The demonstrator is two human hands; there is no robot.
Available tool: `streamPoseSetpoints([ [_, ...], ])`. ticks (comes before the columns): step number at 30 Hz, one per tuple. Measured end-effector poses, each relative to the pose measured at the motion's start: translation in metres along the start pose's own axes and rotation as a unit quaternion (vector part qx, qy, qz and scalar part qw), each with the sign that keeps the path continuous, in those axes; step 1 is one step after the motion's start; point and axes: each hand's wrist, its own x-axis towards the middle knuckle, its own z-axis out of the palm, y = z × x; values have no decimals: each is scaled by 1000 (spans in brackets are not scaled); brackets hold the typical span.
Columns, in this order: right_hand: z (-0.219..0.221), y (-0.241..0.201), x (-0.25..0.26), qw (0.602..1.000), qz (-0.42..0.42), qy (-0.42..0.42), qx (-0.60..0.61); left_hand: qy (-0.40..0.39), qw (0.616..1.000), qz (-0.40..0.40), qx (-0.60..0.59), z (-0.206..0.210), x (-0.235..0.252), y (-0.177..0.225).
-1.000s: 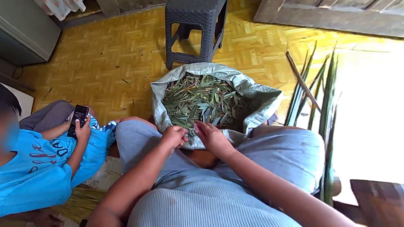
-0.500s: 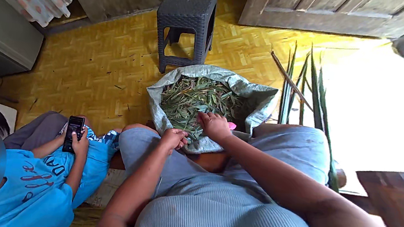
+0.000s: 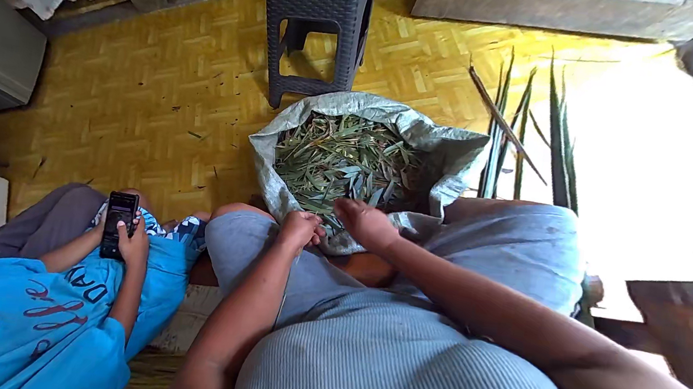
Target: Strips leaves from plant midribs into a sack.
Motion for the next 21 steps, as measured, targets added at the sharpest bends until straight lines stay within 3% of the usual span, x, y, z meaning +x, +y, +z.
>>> streamPoseSetpoints([
  [4, 7, -20, -11, 997, -15, -65, -44, 7, 999, 11, 30, 4, 5, -2],
  [15, -9, 17, 36, 988, 61, 0, -144, -28, 999, 13, 18, 4, -1, -4],
  [21, -27, 30, 46, 983, 163, 13, -87, -35, 999, -8, -9, 0, -4, -3],
])
